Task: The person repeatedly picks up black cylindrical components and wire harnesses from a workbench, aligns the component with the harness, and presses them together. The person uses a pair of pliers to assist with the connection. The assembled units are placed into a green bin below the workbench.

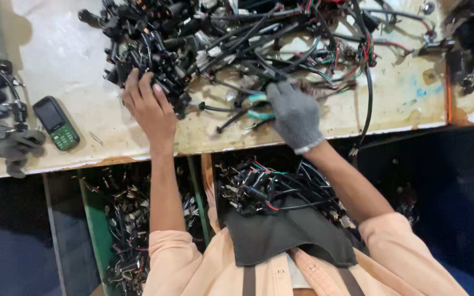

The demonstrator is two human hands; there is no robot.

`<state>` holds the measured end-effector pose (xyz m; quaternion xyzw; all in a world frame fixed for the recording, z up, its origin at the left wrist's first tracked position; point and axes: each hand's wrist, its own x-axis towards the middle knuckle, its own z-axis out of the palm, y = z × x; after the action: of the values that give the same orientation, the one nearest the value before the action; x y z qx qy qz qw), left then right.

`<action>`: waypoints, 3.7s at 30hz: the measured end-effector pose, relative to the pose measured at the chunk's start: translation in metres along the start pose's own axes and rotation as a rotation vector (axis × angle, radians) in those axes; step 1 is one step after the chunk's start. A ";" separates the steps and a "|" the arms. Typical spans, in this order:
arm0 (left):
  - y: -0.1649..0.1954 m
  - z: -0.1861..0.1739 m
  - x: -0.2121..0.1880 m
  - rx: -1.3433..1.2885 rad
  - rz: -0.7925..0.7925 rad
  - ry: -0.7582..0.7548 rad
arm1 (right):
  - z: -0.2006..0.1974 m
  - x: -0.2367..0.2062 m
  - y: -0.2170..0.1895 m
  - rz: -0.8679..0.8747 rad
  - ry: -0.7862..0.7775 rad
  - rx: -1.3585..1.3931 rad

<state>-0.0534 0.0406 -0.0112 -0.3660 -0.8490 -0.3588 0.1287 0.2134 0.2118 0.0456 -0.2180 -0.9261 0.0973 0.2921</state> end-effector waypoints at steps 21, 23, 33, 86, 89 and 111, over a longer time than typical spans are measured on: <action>0.037 -0.020 -0.024 -0.110 0.226 -0.029 | -0.035 0.004 0.029 0.063 -0.010 -0.114; 0.043 -0.031 -0.028 -0.576 0.065 -0.002 | -0.039 -0.008 0.028 0.020 0.070 -0.107; 0.080 -0.023 -0.103 -1.310 -0.475 -0.258 | -0.045 -0.031 0.031 0.405 0.113 0.336; 0.160 -0.035 -0.124 -0.954 -0.315 -0.911 | -0.049 -0.075 -0.009 0.014 -0.199 0.530; 0.154 -0.034 -0.125 -1.405 -0.691 -1.055 | -0.053 -0.069 -0.001 -0.336 -0.403 0.333; 0.158 -0.051 -0.137 -1.454 -0.469 -0.967 | -0.077 -0.083 -0.039 0.620 0.315 2.009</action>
<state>0.1525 0.0073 0.0403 -0.2854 -0.4271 -0.6309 -0.5815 0.3056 0.1428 0.0786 -0.1134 -0.2765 0.8583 0.4172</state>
